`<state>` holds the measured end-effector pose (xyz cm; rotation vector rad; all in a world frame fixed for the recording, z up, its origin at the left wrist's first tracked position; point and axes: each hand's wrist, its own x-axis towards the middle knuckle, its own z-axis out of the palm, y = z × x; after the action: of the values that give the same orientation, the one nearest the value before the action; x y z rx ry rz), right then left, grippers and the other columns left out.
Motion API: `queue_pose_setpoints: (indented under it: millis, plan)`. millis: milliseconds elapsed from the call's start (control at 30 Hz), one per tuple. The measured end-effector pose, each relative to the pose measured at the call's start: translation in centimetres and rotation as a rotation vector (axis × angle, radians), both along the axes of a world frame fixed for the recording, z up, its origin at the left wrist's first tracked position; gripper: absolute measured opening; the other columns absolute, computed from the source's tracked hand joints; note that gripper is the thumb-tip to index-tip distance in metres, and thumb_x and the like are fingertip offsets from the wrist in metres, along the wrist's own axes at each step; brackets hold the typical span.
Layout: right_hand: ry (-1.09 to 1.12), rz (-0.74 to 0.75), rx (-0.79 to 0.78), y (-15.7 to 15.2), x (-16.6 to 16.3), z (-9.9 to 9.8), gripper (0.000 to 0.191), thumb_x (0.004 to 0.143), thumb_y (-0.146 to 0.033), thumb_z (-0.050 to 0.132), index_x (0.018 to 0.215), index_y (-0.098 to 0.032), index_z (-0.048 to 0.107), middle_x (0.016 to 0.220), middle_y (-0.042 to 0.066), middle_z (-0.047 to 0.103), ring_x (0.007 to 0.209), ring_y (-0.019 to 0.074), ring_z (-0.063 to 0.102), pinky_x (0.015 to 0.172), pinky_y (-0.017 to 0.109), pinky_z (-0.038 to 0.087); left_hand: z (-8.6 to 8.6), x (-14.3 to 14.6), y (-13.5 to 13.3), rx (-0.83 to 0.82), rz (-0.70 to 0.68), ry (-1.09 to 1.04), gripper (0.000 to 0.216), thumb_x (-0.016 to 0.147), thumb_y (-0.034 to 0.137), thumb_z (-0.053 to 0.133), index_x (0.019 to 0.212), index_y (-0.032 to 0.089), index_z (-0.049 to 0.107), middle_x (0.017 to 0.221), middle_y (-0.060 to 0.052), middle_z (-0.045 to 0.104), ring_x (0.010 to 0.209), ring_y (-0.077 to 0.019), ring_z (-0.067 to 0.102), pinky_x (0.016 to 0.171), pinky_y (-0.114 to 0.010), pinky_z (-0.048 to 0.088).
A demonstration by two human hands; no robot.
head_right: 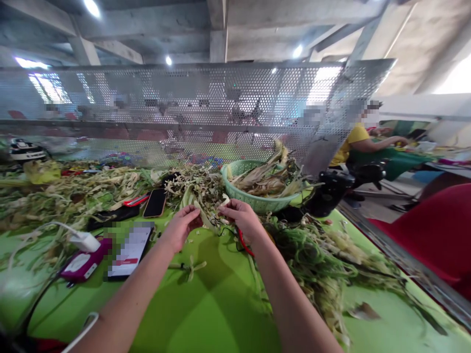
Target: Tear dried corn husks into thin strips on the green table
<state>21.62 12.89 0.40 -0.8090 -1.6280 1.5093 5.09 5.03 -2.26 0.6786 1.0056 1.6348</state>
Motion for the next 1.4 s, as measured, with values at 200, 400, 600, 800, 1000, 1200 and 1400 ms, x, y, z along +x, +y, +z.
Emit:
queue_pose_setpoints:
  millis: [200, 400, 600, 800, 1000, 1200, 1400]
  plan:
    - [-0.276, -0.261, 0.352, 1.3, 1.0, -0.4, 0.019, 0.069, -0.036, 0.063, 0.07, -0.017, 0.059, 0.063, -0.001, 0.059, 0.058, 0.0128, 0.05, 0.056, 0.024, 0.035, 0.0, -0.9, -0.3, 0.012, 0.019, -0.052, 0.027, 0.058, 0.028, 0.079, 0.074, 0.015, 0.061, 0.07, 0.0, 0.062, 0.062, -0.0104, 0.059, 0.062, -0.023, 0.048]
    - [-0.907, -0.573, 0.739, 0.9, 2.6, 0.7, 0.015, 0.071, -0.021, 0.055, 0.082, -0.022, 0.066, 0.078, 0.003, 0.068, 0.072, 0.0198, 0.059, 0.056, 0.025, 0.035, 0.6, -2.5, -0.2, 0.076, 0.146, -0.076, 0.029, 0.055, 0.023, 0.079, 0.076, 0.016, 0.06, 0.072, 0.002, 0.061, 0.062, -0.0084, 0.057, 0.06, -0.021, 0.047]
    - [-0.632, -0.473, 0.764, 0.5, 1.8, 0.8, 0.032, 0.072, -0.017, 0.052, 0.102, -0.021, 0.064, 0.092, 0.004, 0.069, 0.079, 0.0186, 0.061, 0.067, 0.026, 0.044, 0.4, -3.5, 0.3, 0.082, 0.247, -0.082, 0.036, 0.049, 0.023, 0.081, 0.078, 0.017, 0.06, 0.071, 0.003, 0.06, 0.061, -0.0085, 0.056, 0.058, -0.021, 0.044]
    - [-0.533, -0.149, 0.656, -1.4, -1.2, -0.3, 0.017, 0.078, -0.023, 0.054, 0.086, -0.02, 0.069, 0.081, 0.001, 0.07, 0.071, 0.0159, 0.061, 0.066, 0.024, 0.044, 0.8, -3.0, 0.0, 0.09, 0.265, 0.022, 0.035, 0.051, 0.026, 0.08, 0.079, 0.014, 0.064, 0.074, 0.0, 0.063, 0.064, -0.0092, 0.055, 0.064, -0.022, 0.043]
    - [-0.881, -0.121, 0.834, -2.9, -3.4, -2.9, 0.016, 0.078, -0.026, 0.061, 0.093, -0.021, 0.064, 0.094, 0.008, 0.068, 0.087, 0.022, 0.059, 0.069, 0.027, 0.039, 1.1, -3.4, -0.3, 0.093, 0.431, 0.195, 0.026, 0.06, 0.032, 0.073, 0.078, 0.014, 0.064, 0.069, 0.001, 0.06, 0.059, -0.0082, 0.049, 0.054, -0.019, 0.038]
    - [-0.889, -0.184, 0.839, -2.3, -3.3, -3.8, 0.012, 0.081, -0.018, 0.052, 0.083, -0.021, 0.063, 0.088, 0.006, 0.067, 0.084, 0.0192, 0.058, 0.067, 0.025, 0.037, 0.8, -3.6, -0.2, 0.041, 0.417, 0.286, 0.024, 0.063, 0.035, 0.07, 0.076, 0.015, 0.063, 0.063, 0.002, 0.056, 0.055, -0.0085, 0.045, 0.05, -0.019, 0.033]
    - [-0.627, -0.32, 0.622, -1.4, -2.5, -2.9, 0.012, 0.077, -0.025, 0.051, 0.074, -0.02, 0.061, 0.074, 0.002, 0.065, 0.067, 0.0163, 0.056, 0.06, 0.025, 0.036, 0.6, -3.2, -0.5, -0.027, 0.252, 0.511, 0.017, 0.066, 0.032, 0.066, 0.073, 0.017, 0.063, 0.062, 0.002, 0.055, 0.057, -0.0105, 0.046, 0.054, -0.021, 0.033]
